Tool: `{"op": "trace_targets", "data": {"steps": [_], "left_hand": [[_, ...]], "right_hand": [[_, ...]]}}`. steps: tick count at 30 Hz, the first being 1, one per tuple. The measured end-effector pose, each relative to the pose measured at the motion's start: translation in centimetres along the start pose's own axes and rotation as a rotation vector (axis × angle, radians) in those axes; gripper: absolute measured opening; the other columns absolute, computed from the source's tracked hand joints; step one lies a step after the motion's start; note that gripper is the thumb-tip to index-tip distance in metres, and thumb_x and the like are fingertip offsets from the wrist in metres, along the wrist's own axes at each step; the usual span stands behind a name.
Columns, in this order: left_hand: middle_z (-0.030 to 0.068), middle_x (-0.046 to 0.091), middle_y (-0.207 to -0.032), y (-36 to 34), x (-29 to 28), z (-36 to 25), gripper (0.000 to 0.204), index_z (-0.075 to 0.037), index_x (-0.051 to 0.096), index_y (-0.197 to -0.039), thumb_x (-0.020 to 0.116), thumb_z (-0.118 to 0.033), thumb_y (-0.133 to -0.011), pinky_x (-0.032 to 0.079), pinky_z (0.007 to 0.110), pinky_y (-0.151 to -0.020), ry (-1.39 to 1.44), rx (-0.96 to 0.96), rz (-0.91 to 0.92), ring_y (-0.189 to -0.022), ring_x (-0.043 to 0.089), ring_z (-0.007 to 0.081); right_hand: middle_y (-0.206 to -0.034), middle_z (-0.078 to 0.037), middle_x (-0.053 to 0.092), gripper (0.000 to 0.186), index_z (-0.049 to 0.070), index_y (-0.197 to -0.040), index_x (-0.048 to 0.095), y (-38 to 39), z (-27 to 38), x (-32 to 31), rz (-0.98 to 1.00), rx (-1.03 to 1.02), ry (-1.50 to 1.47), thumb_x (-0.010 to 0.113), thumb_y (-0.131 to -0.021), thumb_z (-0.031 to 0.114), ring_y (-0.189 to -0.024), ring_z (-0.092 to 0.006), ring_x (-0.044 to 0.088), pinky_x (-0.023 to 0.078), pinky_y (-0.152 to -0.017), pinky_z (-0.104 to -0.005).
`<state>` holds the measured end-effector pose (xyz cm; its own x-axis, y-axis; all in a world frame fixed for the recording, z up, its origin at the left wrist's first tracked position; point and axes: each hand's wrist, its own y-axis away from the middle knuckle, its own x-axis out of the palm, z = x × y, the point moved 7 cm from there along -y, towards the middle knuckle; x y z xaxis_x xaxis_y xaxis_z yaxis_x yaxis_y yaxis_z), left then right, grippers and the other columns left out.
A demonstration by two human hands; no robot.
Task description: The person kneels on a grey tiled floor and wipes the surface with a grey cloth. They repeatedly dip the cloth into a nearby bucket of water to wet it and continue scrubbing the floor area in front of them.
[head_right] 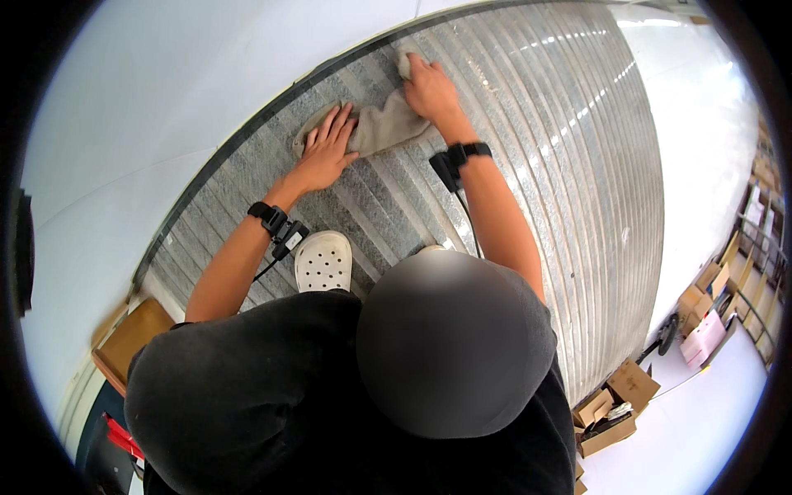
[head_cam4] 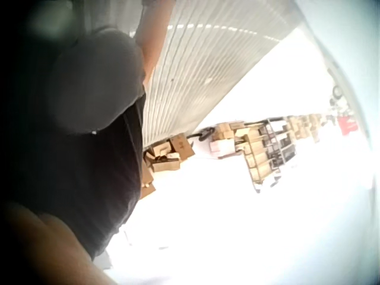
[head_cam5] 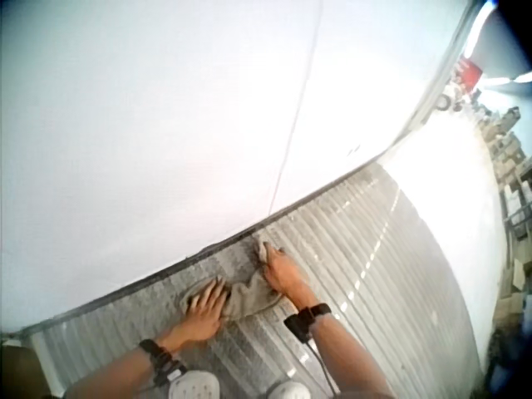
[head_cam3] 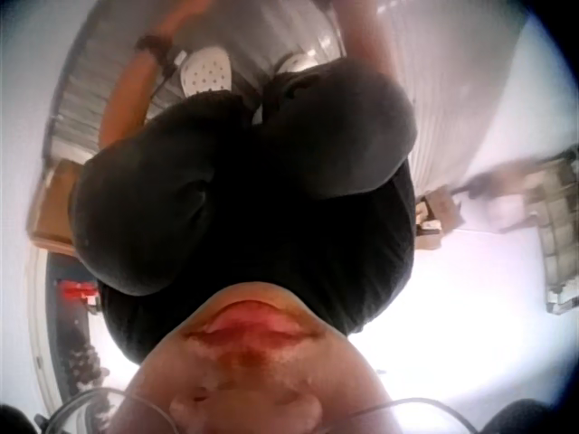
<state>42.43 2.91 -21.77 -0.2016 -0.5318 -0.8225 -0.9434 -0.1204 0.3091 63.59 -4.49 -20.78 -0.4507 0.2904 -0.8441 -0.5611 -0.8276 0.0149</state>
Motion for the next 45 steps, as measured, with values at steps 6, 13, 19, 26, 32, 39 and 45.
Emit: {"op": "trace_targets", "data": {"steps": [6, 13, 19, 26, 32, 39, 45], "left_hand": [[0.0083, 0.009, -0.164, 0.0, -0.4, -0.4, 0.061, -0.008, 0.033, -0.15, 0.057, -0.025, -0.097, 0.016, 0.047, -0.12, 0.045, -0.041, -0.011, -0.152, 0.006, 0.0274], [0.0048, 0.034, -0.155, 2.4, -0.9, -0.3, 0.048, -0.01, 0.051, -0.137, 0.065, -0.015, -0.091, 0.031, 0.047, -0.113, 0.07, -0.001, -0.201, -0.143, 0.03, 0.0288], [0.0097, 0.054, -0.128, 5.8, -0.4, -5.3, 0.04, -0.004, 0.062, -0.118, 0.067, -0.001, -0.079, 0.043, 0.043, -0.1, 0.224, 0.156, -0.056, -0.118, 0.051, 0.0306], [0.0114, 0.051, -0.128, 6.8, -0.4, -7.2, 0.039, -0.002, 0.06, -0.12, 0.069, -0.008, -0.083, 0.044, 0.042, -0.098, 0.282, 0.115, 0.083, -0.117, 0.051, 0.0308], [0.0116, 0.049, -0.137, 8.1, -0.2, -6.6, 0.042, -0.005, 0.057, -0.126, 0.068, -0.018, -0.088, 0.039, 0.046, -0.102, 0.03, 0.099, -0.056, -0.124, 0.048, 0.0312], [0.0116, 0.048, -0.137, 5.5, -1.7, -5.7, 0.043, -0.001, 0.056, -0.126, 0.064, -0.026, -0.093, 0.04, 0.044, -0.101, 0.122, 0.002, -0.065, -0.124, 0.048, 0.032], [0.0132, 0.051, -0.128, 4.7, -1.2, -5.6, 0.044, -0.001, 0.056, -0.126, 0.067, -0.024, -0.09, 0.047, 0.042, -0.09, 0.011, -0.066, -0.205, -0.118, 0.05, 0.0292]], "right_hand": [[-0.127, -0.013, 0.062, 0.06, 0.009, -0.14, 0.044, 3.2, 0.9, 2.5, -0.044, 0.007, 0.026, 0.054, -0.081, 0.005, -0.105, -0.0401, 0.054, 0.049, -0.089, -0.0468], [-0.103, -0.027, 0.061, 0.049, 0.006, -0.13, 0.05, 11.8, 1.4, -1.3, 0.053, 0.27, -0.17, 0.057, -0.082, 0.009, -0.097, -0.0443, 0.056, 0.047, -0.087, -0.0504], [-0.109, -0.027, 0.06, 0.044, -0.002, -0.129, 0.05, 23.8, 1.6, -3.1, -0.046, 0.526, -0.379, 0.061, -0.093, 0.022, -0.104, -0.0442, 0.058, 0.046, -0.09, -0.0463], [-0.108, -0.025, 0.065, 0.037, -0.003, -0.12, 0.057, 24.4, -1.0, -4.1, -0.259, 0.746, -0.328, 0.061, -0.096, 0.025, -0.102, -0.0377, 0.063, 0.047, -0.087, -0.0413], [-0.113, -0.023, 0.057, 0.04, 0.0, -0.121, 0.059, 16.9, -1.1, -1.8, -0.26, 0.449, -0.084, 0.066, -0.086, 0.019, -0.101, -0.0415, 0.057, 0.046, -0.089, -0.0453], [-0.126, -0.017, 0.05, 0.057, 0.012, -0.133, 0.057, 8.4, 5.3, -0.2, -0.086, -0.096, -0.063, 0.069, -0.078, 0.021, -0.113, -0.037, 0.048, 0.041, -0.095, -0.0442], [-0.145, -0.01, 0.041, 0.068, 0.024, -0.145, 0.05, 7.8, 3.9, 3.5, 0.182, -0.335, 0.087, 0.059, -0.088, 0.06, -0.119, -0.0331, 0.045, 0.035, -0.099, -0.0449]]}}
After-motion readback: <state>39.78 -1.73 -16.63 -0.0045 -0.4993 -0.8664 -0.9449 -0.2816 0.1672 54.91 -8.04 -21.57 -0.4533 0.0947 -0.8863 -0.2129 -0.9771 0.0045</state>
